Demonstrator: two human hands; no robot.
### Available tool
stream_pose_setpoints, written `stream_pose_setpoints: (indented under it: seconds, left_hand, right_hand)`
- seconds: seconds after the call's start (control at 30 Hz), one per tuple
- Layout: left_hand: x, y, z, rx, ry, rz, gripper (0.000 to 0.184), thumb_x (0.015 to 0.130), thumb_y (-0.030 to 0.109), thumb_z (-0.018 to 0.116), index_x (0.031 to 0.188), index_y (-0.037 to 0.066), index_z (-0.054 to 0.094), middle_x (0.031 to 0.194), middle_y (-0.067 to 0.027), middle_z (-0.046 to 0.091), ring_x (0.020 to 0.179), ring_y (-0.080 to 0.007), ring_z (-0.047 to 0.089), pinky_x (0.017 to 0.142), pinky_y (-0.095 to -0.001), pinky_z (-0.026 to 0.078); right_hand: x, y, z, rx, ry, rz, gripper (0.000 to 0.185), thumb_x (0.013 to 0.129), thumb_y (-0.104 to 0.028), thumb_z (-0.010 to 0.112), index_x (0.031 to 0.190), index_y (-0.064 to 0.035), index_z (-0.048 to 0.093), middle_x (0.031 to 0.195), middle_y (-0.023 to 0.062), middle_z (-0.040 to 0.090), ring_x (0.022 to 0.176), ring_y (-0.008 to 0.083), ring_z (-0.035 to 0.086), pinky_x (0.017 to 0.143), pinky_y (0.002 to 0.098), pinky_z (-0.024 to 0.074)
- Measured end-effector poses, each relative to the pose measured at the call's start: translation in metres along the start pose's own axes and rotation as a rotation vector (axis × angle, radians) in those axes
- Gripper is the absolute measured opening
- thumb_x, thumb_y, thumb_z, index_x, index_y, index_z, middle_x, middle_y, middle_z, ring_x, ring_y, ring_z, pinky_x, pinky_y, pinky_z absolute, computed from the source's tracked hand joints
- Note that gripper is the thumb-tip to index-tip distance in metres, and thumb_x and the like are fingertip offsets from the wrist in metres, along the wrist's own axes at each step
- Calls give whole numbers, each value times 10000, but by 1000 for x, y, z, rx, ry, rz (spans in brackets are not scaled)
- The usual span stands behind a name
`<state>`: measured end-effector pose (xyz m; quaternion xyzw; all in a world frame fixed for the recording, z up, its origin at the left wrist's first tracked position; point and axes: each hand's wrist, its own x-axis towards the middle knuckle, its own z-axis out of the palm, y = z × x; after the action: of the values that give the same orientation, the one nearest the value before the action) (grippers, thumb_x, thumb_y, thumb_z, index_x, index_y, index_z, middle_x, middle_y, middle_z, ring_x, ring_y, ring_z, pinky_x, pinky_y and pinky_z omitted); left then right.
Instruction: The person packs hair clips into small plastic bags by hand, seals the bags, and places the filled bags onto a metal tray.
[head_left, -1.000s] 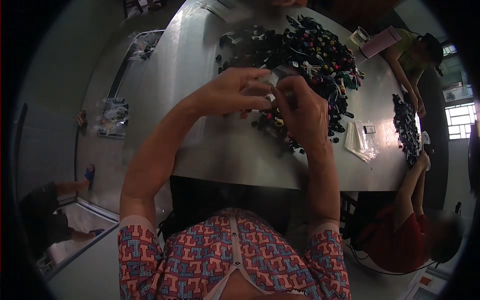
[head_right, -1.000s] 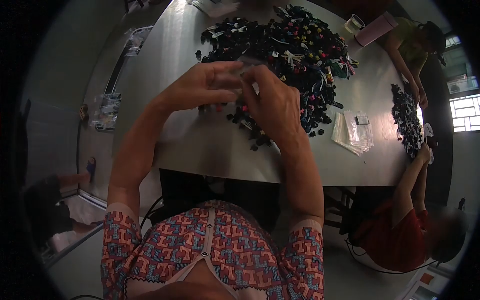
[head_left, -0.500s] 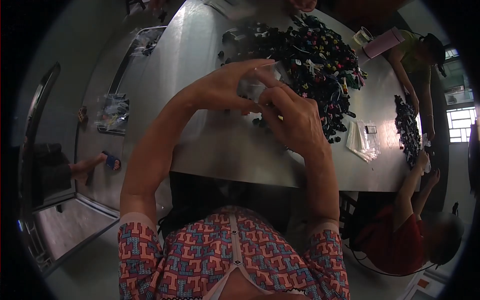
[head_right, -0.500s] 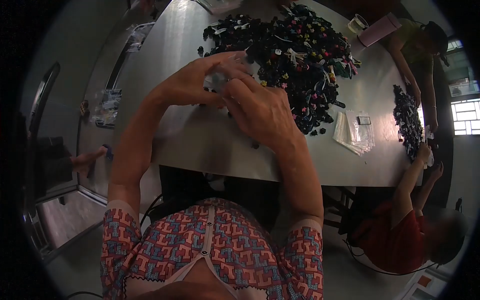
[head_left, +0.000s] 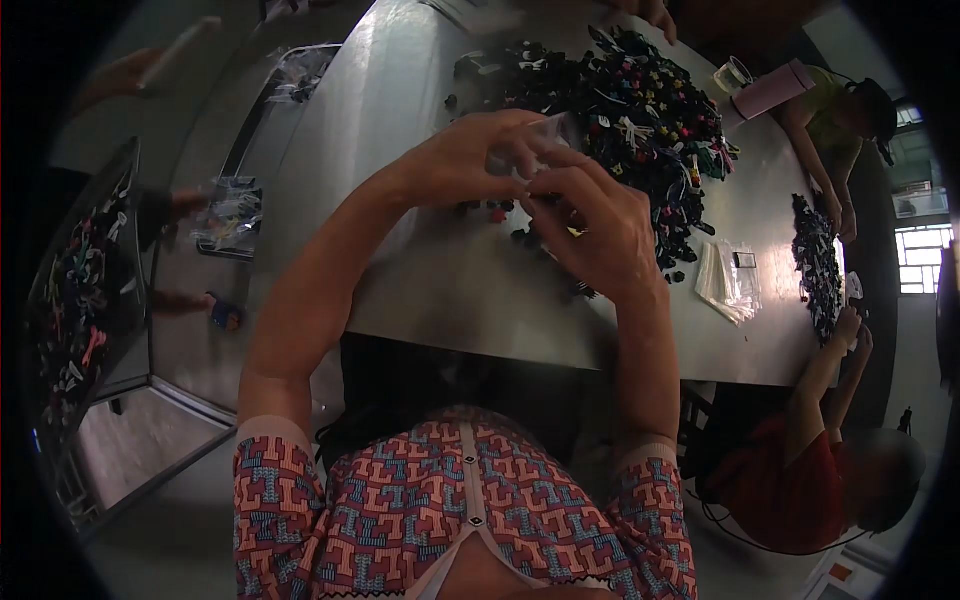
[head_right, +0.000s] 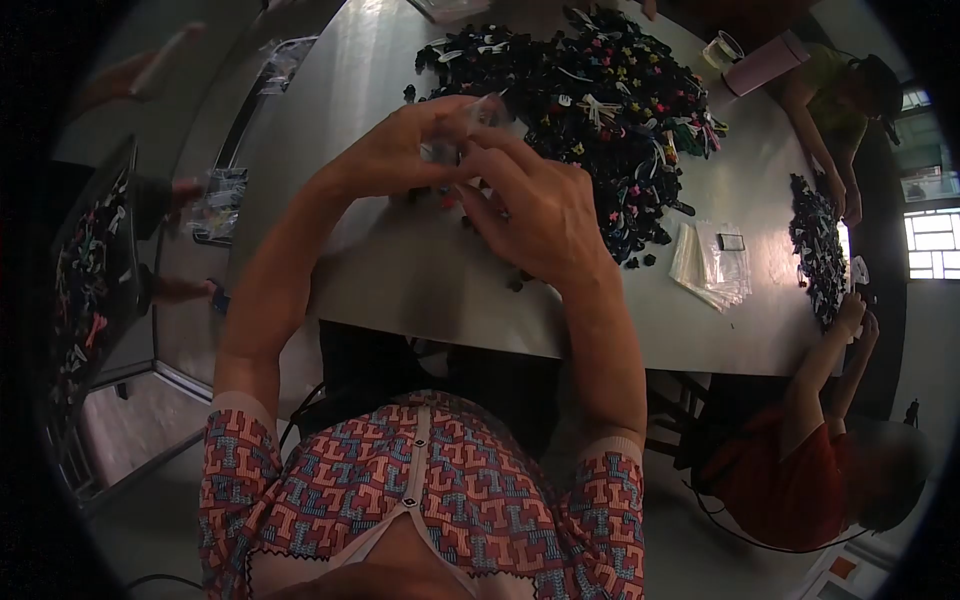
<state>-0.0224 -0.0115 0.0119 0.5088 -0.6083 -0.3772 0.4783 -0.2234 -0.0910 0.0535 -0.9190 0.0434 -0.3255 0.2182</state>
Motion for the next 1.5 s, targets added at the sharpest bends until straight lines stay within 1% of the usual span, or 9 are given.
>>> stream_pose_setpoints:
  seconds: [0.03,0.2,0.27,0.47,0.67,1.0,1.17,1.27,1.5]
  left_hand:
    - [2,-7,-4,74,24,102,647,820,67,739,1400,20,458,1111,-84,678,1003,-133,627,865,-304,539]
    - [3,-7,-27,63,67,53,628,800,55,759,1363,6,486,1093,-68,673,1026,-140,624,936,-309,500]
    - [1,-7,-29,77,88,8,645,797,51,761,1375,3,479,1072,-55,669,1023,-138,625,935,-302,497]
    - [0,-6,-23,66,111,35,705,802,27,749,1432,6,434,980,-21,651,992,-120,611,928,-280,488]
    - [3,-7,-20,-25,82,-63,717,797,22,752,1435,3,426,961,-24,654,958,-106,608,903,-268,490]
    - [0,-1,-20,23,117,-49,690,798,37,755,1417,4,452,968,-27,661,976,-115,618,917,-276,496]
    - [-1,-3,-19,80,136,-18,688,801,39,748,1421,11,453,987,-33,662,983,-117,620,927,-280,496]
    - [-1,0,-19,43,131,-81,685,805,33,739,1425,8,448,987,-36,665,983,-118,621,937,-283,493]
    - [1,-5,-18,51,105,-40,669,811,28,731,1414,1,443,987,-39,668,978,-118,622,935,-283,492]
  right_hand:
    - [1,1,-2,79,40,-3,184,804,39,707,956,-35,635,1140,100,702,617,119,651,530,240,499]
    - [-2,18,-6,195,300,152,203,835,39,690,1018,-42,658,977,61,703,660,32,584,561,198,454]
    - [0,24,-3,-23,121,307,177,848,-18,703,1020,-46,672,934,75,697,669,97,618,593,246,480]
    - [-9,35,19,-255,-39,229,170,867,-190,707,982,-65,706,940,94,643,759,265,653,723,360,510]
    - [-2,34,15,-244,-195,423,211,856,-179,700,1044,-83,697,974,87,639,835,285,657,752,373,510]
    - [-7,38,14,-200,-168,382,157,833,-133,686,987,-118,704,943,78,653,862,301,662,743,394,520]
    - [-4,43,7,129,-85,658,196,851,-166,726,1028,-83,710,865,67,709,756,145,667,717,279,508]
    - [-7,54,4,353,-44,651,229,876,-188,731,1048,-38,707,848,48,717,762,83,637,730,239,496]
    - [-4,50,-3,533,-53,717,254,920,-196,691,1107,-25,685,925,-9,694,805,51,596,746,205,466]
